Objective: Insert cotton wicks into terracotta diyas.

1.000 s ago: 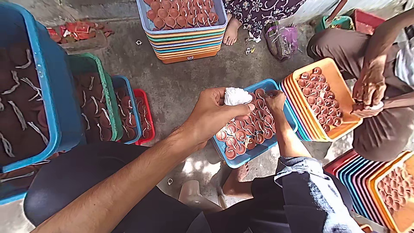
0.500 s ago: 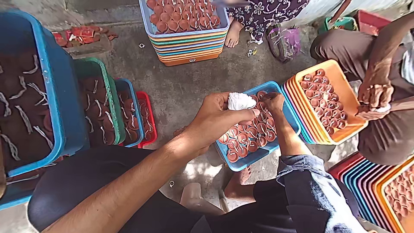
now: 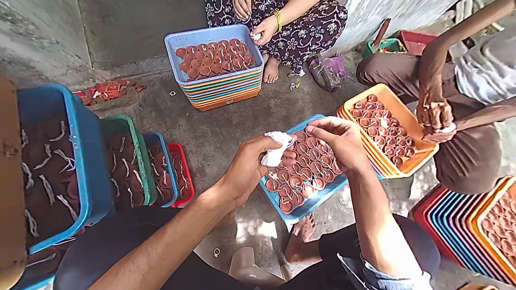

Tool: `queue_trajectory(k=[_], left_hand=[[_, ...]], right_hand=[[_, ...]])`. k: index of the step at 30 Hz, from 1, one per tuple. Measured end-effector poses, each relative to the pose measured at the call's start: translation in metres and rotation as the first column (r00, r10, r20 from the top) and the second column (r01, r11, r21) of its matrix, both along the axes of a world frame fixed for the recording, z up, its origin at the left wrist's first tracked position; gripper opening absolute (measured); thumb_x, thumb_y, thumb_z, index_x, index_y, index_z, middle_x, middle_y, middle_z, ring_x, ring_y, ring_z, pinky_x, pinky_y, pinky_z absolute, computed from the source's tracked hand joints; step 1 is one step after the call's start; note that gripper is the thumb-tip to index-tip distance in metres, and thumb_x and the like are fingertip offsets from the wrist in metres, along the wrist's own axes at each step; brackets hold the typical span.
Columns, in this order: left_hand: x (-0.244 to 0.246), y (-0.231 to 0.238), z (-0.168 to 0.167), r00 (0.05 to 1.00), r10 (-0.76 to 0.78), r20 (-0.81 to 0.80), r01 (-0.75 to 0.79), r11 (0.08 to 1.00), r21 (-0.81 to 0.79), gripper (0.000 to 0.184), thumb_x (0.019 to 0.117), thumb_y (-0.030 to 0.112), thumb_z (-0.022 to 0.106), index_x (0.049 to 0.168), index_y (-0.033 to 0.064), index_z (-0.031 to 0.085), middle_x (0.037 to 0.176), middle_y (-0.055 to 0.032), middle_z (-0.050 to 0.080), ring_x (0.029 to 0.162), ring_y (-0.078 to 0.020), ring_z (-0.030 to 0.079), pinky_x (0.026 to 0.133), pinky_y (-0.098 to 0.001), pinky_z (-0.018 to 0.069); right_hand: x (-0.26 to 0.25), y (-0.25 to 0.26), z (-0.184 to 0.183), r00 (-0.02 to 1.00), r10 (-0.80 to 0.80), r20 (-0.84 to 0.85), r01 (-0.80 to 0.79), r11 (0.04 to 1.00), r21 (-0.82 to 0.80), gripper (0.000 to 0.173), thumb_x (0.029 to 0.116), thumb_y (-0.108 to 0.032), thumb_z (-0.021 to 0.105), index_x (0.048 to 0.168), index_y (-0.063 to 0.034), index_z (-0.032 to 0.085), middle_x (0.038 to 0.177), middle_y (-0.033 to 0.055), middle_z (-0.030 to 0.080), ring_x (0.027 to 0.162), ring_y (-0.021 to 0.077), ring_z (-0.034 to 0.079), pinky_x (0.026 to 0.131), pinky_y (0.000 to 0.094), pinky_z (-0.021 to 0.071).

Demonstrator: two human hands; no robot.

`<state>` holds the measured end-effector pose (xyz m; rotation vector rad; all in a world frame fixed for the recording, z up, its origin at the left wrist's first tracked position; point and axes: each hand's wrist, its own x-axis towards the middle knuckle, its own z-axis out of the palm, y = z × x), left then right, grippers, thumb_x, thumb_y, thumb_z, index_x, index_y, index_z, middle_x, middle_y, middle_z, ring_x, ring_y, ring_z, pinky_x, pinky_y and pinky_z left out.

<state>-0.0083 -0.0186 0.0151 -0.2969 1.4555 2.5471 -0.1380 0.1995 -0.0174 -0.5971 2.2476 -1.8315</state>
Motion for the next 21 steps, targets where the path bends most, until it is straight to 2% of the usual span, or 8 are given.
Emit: queue_trajectory(k=[2, 6, 12, 18, 21], left_hand=[[0.002, 0.002, -0.001, 1.000, -0.001, -0.009, 0.001, 1.000, -0.009, 0.041, 0.1076, 0.017, 0.034, 0.133, -0.0028, 0.060, 0.119, -0.0190, 0.068, 0.102, -0.0243, 0.070, 0.095, -0.0380, 0.0561], [0.003, 0.005, -0.002, 1.000, 0.010, -0.008, -0.010, 1.000, -0.016, 0.040, 0.1079, 0.016, 0.035, 0.133, -0.0020, 0.060, 0.116, -0.0174, 0.067, 0.098, -0.0225, 0.069, 0.093, -0.0365, 0.0571], [0.001, 0.007, -0.007, 0.999, -0.007, -0.035, 0.004, 0.998, -0.062, 0.039, 0.1078, 0.015, 0.036, 0.132, -0.0006, 0.062, 0.122, -0.0171, 0.068, 0.103, -0.0223, 0.069, 0.094, -0.0367, 0.0565], [0.000, 0.010, -0.009, 1.000, -0.009, -0.026, 0.007, 0.998, -0.068, 0.031, 0.1060, 0.014, 0.040, 0.117, -0.0003, 0.065, 0.110, -0.0150, 0.069, 0.098, -0.0211, 0.070, 0.093, -0.0365, 0.0577], [0.000, 0.009, -0.010, 0.999, -0.025, -0.040, 0.023, 0.998, -0.055, 0.031, 0.1075, 0.015, 0.040, 0.118, -0.0012, 0.064, 0.107, -0.0151, 0.070, 0.095, -0.0209, 0.071, 0.091, -0.0356, 0.0589]], right_hand=[[0.029, -0.003, 0.019, 0.992, 0.111, 0.058, -0.105, 0.990, -0.099, 0.015, 0.0944, -0.005, 0.071, 0.108, -0.0049, 0.076, 0.091, 0.0053, 0.073, 0.071, 0.0091, 0.065, 0.062, 0.0218, 0.0555], [0.059, -0.007, 0.023, 0.984, 0.166, 0.068, -0.148, 0.966, -0.211, 0.021, 0.0919, -0.005, 0.073, 0.112, -0.0019, 0.075, 0.102, 0.0118, 0.074, 0.084, 0.0161, 0.070, 0.075, 0.0293, 0.0611], [0.077, -0.018, 0.017, 0.993, 0.091, 0.073, -0.065, 0.951, -0.303, 0.020, 0.0881, -0.003, 0.079, 0.108, 0.0001, 0.076, 0.096, 0.0115, 0.074, 0.082, 0.0159, 0.071, 0.077, 0.0302, 0.0625], [0.075, -0.023, 0.006, 0.994, 0.059, 0.088, -0.026, 0.941, -0.338, 0.015, 0.0911, -0.003, 0.076, 0.105, 0.0005, 0.077, 0.096, 0.0126, 0.075, 0.084, 0.0174, 0.072, 0.079, 0.0324, 0.0625], [0.073, -0.023, 0.003, 0.996, 0.060, 0.065, -0.034, 0.938, -0.346, 0.015, 0.0909, -0.003, 0.077, 0.105, 0.0002, 0.077, 0.095, 0.0115, 0.074, 0.080, 0.0162, 0.071, 0.075, 0.0314, 0.0622]])
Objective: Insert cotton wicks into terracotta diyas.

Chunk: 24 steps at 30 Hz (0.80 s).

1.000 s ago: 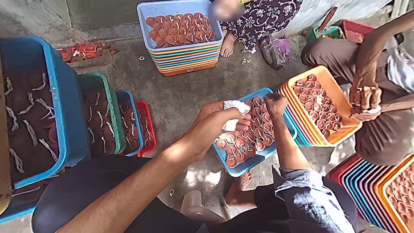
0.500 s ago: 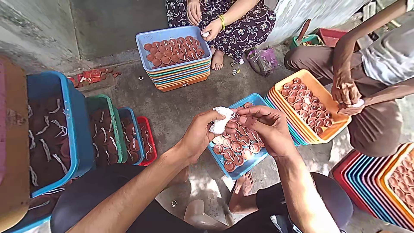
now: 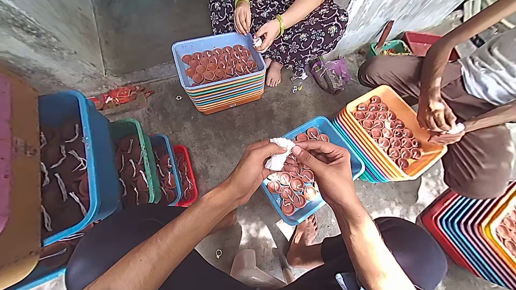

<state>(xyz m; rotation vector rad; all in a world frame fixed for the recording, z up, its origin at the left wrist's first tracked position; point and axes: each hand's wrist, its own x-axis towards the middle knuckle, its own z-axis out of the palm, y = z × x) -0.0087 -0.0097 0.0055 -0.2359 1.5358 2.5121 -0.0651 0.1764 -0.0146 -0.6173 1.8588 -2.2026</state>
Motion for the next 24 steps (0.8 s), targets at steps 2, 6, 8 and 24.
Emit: queue_trajectory(k=[2, 6, 8, 24], left_hand=[[-0.0001, -0.0007, 0.0001, 1.000, 0.000, -0.009, 0.000, 1.000, 0.003, 0.029, 0.1081, 0.015, 0.042, 0.119, -0.0017, 0.063, 0.105, -0.0150, 0.070, 0.093, -0.0207, 0.071, 0.091, -0.0362, 0.0594], [0.0002, -0.0038, 0.0010, 1.000, 0.007, -0.018, -0.007, 1.000, 0.010, 0.029, 0.1080, 0.013, 0.045, 0.125, -0.0020, 0.063, 0.105, -0.0155, 0.070, 0.092, -0.0207, 0.071, 0.091, -0.0366, 0.0593], [0.0007, -0.0051, 0.0018, 1.000, 0.011, -0.019, -0.011, 1.000, 0.010, 0.029, 0.1081, 0.014, 0.045, 0.124, -0.0020, 0.063, 0.103, -0.0153, 0.071, 0.091, -0.0207, 0.071, 0.091, -0.0369, 0.0594], [0.0020, -0.0068, 0.0009, 0.999, -0.009, -0.036, 0.011, 0.998, 0.058, 0.037, 0.1108, 0.018, 0.038, 0.131, -0.0026, 0.061, 0.114, -0.0174, 0.069, 0.096, -0.0213, 0.070, 0.091, -0.0361, 0.0585]], right_hand=[[-0.0005, -0.0003, 0.0004, 1.000, 0.000, -0.013, 0.000, 1.000, -0.003, 0.015, 0.0907, -0.002, 0.077, 0.105, 0.0001, 0.077, 0.095, 0.0108, 0.075, 0.080, 0.0154, 0.071, 0.076, 0.0307, 0.0627], [-0.0013, -0.0009, 0.0006, 0.997, -0.002, -0.072, 0.002, 1.000, 0.002, 0.014, 0.0901, -0.001, 0.077, 0.105, -0.0003, 0.077, 0.099, 0.0094, 0.075, 0.087, 0.0150, 0.072, 0.081, 0.0303, 0.0627], [-0.0014, -0.0013, 0.0007, 0.996, -0.005, -0.088, 0.005, 1.000, 0.001, 0.015, 0.0896, 0.000, 0.077, 0.104, -0.0001, 0.077, 0.101, 0.0101, 0.075, 0.089, 0.0159, 0.072, 0.081, 0.0302, 0.0629], [0.0035, -0.0053, 0.0041, 0.939, -0.070, -0.336, 0.108, 0.989, 0.097, 0.013, 0.0895, -0.002, 0.077, 0.103, 0.0001, 0.078, 0.100, 0.0085, 0.072, 0.087, 0.0170, 0.070, 0.074, 0.0297, 0.0626]])
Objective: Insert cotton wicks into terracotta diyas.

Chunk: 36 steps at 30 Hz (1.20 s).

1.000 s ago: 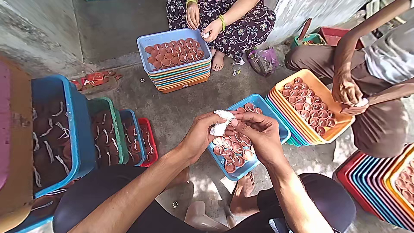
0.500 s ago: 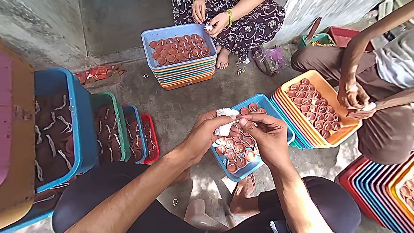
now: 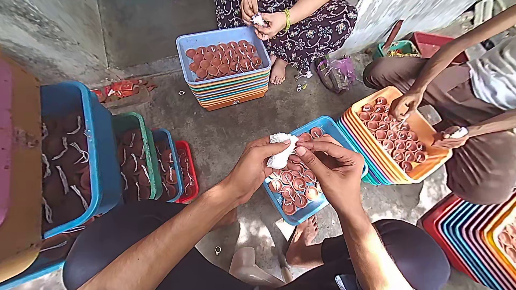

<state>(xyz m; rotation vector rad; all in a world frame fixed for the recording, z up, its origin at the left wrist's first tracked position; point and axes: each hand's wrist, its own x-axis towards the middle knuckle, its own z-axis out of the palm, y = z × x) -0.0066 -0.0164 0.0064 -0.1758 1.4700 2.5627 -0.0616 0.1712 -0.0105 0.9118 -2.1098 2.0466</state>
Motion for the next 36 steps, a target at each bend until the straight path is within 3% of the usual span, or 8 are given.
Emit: queue_trajectory(k=[4, 12, 18, 20, 22, 25, 32, 36], left_hand=[[0.0010, 0.0006, -0.0004, 1.000, -0.001, -0.007, 0.001, 1.000, -0.010, 0.035, 0.1108, 0.018, 0.039, 0.127, -0.0020, 0.063, 0.114, -0.0167, 0.069, 0.098, -0.0212, 0.070, 0.093, -0.0366, 0.0579], [0.0013, 0.0006, -0.0006, 0.999, -0.038, -0.019, 0.037, 0.999, -0.024, 0.036, 0.1108, 0.016, 0.038, 0.129, -0.0027, 0.063, 0.115, -0.0174, 0.069, 0.099, -0.0227, 0.070, 0.094, -0.0377, 0.0584], [0.0004, -0.0004, 0.0005, 0.999, -0.032, 0.001, 0.032, 0.999, -0.012, 0.040, 0.1122, 0.019, 0.035, 0.133, -0.0022, 0.061, 0.119, -0.0179, 0.068, 0.101, -0.0237, 0.070, 0.094, -0.0386, 0.0583], [0.0000, -0.0012, 0.0017, 0.999, -0.033, -0.006, 0.033, 0.999, -0.013, 0.040, 0.1122, 0.021, 0.035, 0.133, -0.0013, 0.061, 0.116, -0.0168, 0.068, 0.099, -0.0223, 0.070, 0.092, -0.0373, 0.0588], [0.0001, -0.0015, 0.0024, 0.999, -0.031, -0.025, 0.030, 0.999, -0.035, 0.035, 0.1103, 0.020, 0.043, 0.130, -0.0004, 0.062, 0.111, -0.0150, 0.069, 0.093, -0.0195, 0.070, 0.088, -0.0343, 0.0590], [0.0010, -0.0009, 0.0020, 0.999, 0.009, -0.033, -0.013, 0.992, -0.127, 0.027, 0.0997, 0.013, 0.067, 0.124, 0.0015, 0.066, 0.103, -0.0123, 0.071, 0.086, -0.0167, 0.068, 0.082, -0.0300, 0.0589], [0.0015, -0.0015, 0.0024, 0.999, 0.042, -0.007, -0.043, 0.990, -0.133, 0.021, 0.1012, 0.012, 0.063, 0.118, 0.0009, 0.067, 0.098, -0.0114, 0.071, 0.083, -0.0153, 0.068, 0.081, -0.0294, 0.0587], [0.0019, -0.0030, 0.0013, 0.997, 0.059, -0.055, -0.066, 0.987, -0.148, 0.022, 0.0985, 0.011, 0.068, 0.118, 0.0013, 0.069, 0.101, -0.0125, 0.071, 0.085, -0.0173, 0.068, 0.080, -0.0310, 0.0589]], right_hand=[[0.0008, -0.0004, -0.0012, 0.998, -0.018, -0.061, 0.020, 0.999, 0.041, 0.013, 0.0890, -0.003, 0.078, 0.101, -0.0010, 0.079, 0.097, 0.0069, 0.071, 0.083, 0.0152, 0.068, 0.069, 0.0278, 0.0605], [0.0016, -0.0007, -0.0016, 0.993, -0.028, -0.113, 0.038, 0.996, 0.085, 0.011, 0.0870, -0.003, 0.079, 0.098, -0.0017, 0.078, 0.095, 0.0060, 0.072, 0.084, 0.0147, 0.069, 0.070, 0.0282, 0.0608], [-0.0018, -0.0001, -0.0022, 0.999, 0.036, -0.035, -0.035, 0.998, 0.043, 0.009, 0.0897, -0.003, 0.076, 0.099, -0.0018, 0.075, 0.098, 0.0068, 0.071, 0.082, 0.0154, 0.067, 0.069, 0.0288, 0.0598], [-0.0019, 0.0005, -0.0014, 0.998, 0.062, 0.026, -0.062, 0.998, 0.003, 0.009, 0.0909, -0.001, 0.074, 0.100, -0.0012, 0.073, 0.100, 0.0082, 0.071, 0.086, 0.0169, 0.069, 0.075, 0.0309, 0.0620], [-0.0019, 0.0005, -0.0009, 0.994, 0.070, 0.086, -0.067, 0.997, -0.035, 0.010, 0.0914, -0.001, 0.074, 0.101, -0.0017, 0.073, 0.101, 0.0076, 0.071, 0.088, 0.0162, 0.070, 0.078, 0.0306, 0.0621], [-0.0028, 0.0013, -0.0022, 0.980, 0.104, 0.171, -0.088, 0.992, -0.095, 0.013, 0.0920, -0.001, 0.074, 0.105, -0.0024, 0.073, 0.103, 0.0080, 0.071, 0.092, 0.0159, 0.070, 0.082, 0.0306, 0.0619], [-0.0046, 0.0009, -0.0064, 0.949, 0.181, 0.259, -0.136, 0.974, -0.182, 0.010, 0.0952, -0.006, 0.072, 0.105, -0.0037, 0.074, 0.104, 0.0083, 0.071, 0.094, 0.0154, 0.069, 0.085, 0.0324, 0.0605], [-0.0056, 0.0009, -0.0083, 0.947, 0.193, 0.258, -0.148, 0.972, -0.183, 0.011, 0.0942, -0.006, 0.074, 0.105, -0.0034, 0.074, 0.103, 0.0076, 0.070, 0.091, 0.0147, 0.068, 0.083, 0.0317, 0.0604]])
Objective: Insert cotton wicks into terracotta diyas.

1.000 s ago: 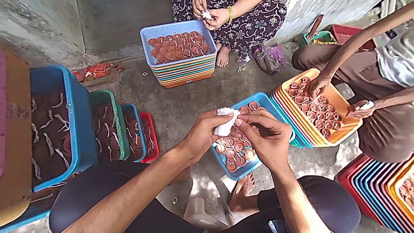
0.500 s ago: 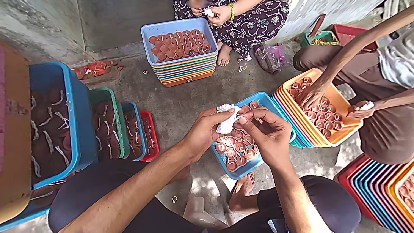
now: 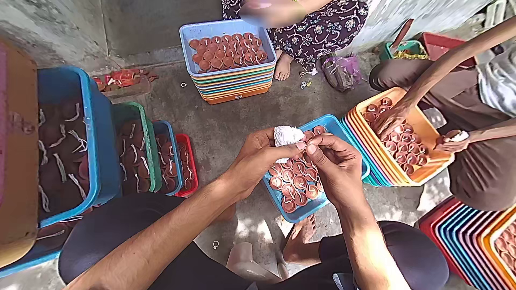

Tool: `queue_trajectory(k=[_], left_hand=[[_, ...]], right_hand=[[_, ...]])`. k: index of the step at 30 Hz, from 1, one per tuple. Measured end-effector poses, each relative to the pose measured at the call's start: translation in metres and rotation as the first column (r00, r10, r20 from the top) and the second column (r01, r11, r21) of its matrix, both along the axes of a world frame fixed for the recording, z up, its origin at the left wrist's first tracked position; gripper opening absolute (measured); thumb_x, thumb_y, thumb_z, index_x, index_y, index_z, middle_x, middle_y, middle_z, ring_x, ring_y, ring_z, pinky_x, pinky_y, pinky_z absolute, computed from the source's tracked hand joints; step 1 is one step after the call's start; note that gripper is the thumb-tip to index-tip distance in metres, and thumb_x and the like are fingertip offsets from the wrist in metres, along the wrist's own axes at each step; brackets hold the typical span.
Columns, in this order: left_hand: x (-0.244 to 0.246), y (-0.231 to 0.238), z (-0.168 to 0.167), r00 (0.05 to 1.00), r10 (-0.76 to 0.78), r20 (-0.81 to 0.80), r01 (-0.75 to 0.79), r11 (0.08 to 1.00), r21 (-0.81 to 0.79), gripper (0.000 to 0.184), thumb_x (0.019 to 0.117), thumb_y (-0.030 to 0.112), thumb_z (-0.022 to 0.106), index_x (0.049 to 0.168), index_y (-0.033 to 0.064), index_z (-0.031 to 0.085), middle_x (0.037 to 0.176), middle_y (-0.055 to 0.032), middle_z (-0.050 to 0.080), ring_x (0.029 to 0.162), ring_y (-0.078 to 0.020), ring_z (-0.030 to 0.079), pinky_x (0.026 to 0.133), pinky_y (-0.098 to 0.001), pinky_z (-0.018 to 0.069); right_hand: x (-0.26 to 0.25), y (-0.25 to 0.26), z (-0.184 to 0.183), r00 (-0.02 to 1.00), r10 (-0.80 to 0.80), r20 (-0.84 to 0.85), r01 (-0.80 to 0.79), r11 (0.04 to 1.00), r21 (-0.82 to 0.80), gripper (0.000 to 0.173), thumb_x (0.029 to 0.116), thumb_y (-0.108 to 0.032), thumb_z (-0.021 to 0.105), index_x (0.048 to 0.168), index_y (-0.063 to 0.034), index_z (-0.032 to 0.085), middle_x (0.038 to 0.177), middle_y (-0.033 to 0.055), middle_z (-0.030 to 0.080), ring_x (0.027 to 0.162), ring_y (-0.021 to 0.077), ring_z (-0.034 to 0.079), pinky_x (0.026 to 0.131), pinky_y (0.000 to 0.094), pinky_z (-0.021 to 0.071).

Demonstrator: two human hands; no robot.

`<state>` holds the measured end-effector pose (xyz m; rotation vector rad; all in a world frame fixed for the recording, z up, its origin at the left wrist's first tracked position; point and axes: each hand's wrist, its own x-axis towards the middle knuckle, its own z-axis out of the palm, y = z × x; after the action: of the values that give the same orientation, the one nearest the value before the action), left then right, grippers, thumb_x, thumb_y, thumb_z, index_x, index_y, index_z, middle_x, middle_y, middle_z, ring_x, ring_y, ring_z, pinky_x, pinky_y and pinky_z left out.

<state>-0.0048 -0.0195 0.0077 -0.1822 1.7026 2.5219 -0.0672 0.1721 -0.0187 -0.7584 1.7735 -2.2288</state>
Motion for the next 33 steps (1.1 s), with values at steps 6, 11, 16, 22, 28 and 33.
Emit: queue_trajectory(k=[6, 11, 16, 22, 28, 33], left_hand=[[0.001, 0.000, -0.001, 0.998, 0.060, -0.017, -0.060, 0.998, -0.018, 0.026, 0.0937, 0.008, 0.074, 0.119, 0.0005, 0.070, 0.101, -0.0126, 0.072, 0.086, -0.0179, 0.070, 0.080, -0.0312, 0.0605], [0.001, -0.001, -0.001, 0.998, 0.064, -0.022, -0.064, 0.998, -0.019, 0.025, 0.0932, 0.008, 0.074, 0.117, 0.0001, 0.070, 0.101, -0.0123, 0.073, 0.085, -0.0169, 0.070, 0.079, -0.0303, 0.0605], [0.001, -0.002, 0.001, 0.998, 0.055, -0.019, -0.055, 0.998, -0.008, 0.025, 0.0929, 0.007, 0.074, 0.116, -0.0009, 0.070, 0.097, -0.0136, 0.072, 0.080, -0.0172, 0.069, 0.075, -0.0289, 0.0600], [0.002, -0.002, 0.002, 0.997, 0.067, -0.026, -0.068, 0.997, -0.025, 0.024, 0.0918, 0.005, 0.074, 0.115, -0.0004, 0.071, 0.097, -0.0132, 0.072, 0.081, -0.0170, 0.070, 0.075, -0.0291, 0.0606], [0.001, -0.003, 0.004, 0.997, 0.080, -0.003, -0.081, 0.995, -0.050, 0.026, 0.0912, 0.005, 0.075, 0.116, -0.0011, 0.071, 0.096, -0.0140, 0.073, 0.079, -0.0181, 0.071, 0.074, -0.0298, 0.0616], [0.001, -0.002, 0.003, 0.998, 0.065, -0.024, -0.066, 0.998, -0.014, 0.024, 0.0922, 0.004, 0.074, 0.115, -0.0025, 0.070, 0.094, -0.0159, 0.073, 0.078, -0.0194, 0.071, 0.073, -0.0307, 0.0618]], right_hand=[[0.002, -0.002, -0.001, 0.999, -0.017, -0.045, 0.017, 1.000, -0.001, 0.014, 0.0899, -0.001, 0.077, 0.104, -0.0020, 0.076, 0.102, 0.0081, 0.071, 0.091, 0.0145, 0.068, 0.081, 0.0288, 0.0612], [0.002, -0.002, -0.003, 0.987, -0.072, -0.144, 0.071, 0.997, -0.009, 0.015, 0.0843, -0.001, 0.083, 0.099, -0.0031, 0.079, 0.099, 0.0078, 0.074, 0.094, 0.0163, 0.071, 0.082, 0.0297, 0.0618], [0.002, -0.003, -0.001, 0.972, -0.101, -0.213, 0.096, 0.995, -0.034, 0.022, 0.0818, 0.003, 0.083, 0.103, -0.0010, 0.079, 0.099, 0.0088, 0.076, 0.090, 0.0169, 0.073, 0.083, 0.0317, 0.0636], [0.003, -0.002, 0.003, 0.956, -0.097, -0.276, 0.096, 0.995, -0.017, 0.027, 0.0811, 0.005, 0.083, 0.107, 0.0008, 0.078, 0.101, 0.0095, 0.076, 0.092, 0.0188, 0.074, 0.084, 0.0332, 0.0644], [0.003, 0.001, 0.008, 0.958, -0.052, -0.281, 0.065, 0.997, 0.039, 0.016, 0.0864, 0.005, 0.078, 0.102, 0.0010, 0.078, 0.098, 0.0093, 0.075, 0.091, 0.0178, 0.072, 0.082, 0.0325, 0.0634], [0.000, 0.006, 0.010, 0.993, 0.007, -0.118, 0.000, 0.998, 0.057, 0.016, 0.0908, 0.003, 0.073, 0.106, -0.0008, 0.074, 0.099, 0.0070, 0.072, 0.087, 0.0130, 0.070, 0.079, 0.0281, 0.0623]])
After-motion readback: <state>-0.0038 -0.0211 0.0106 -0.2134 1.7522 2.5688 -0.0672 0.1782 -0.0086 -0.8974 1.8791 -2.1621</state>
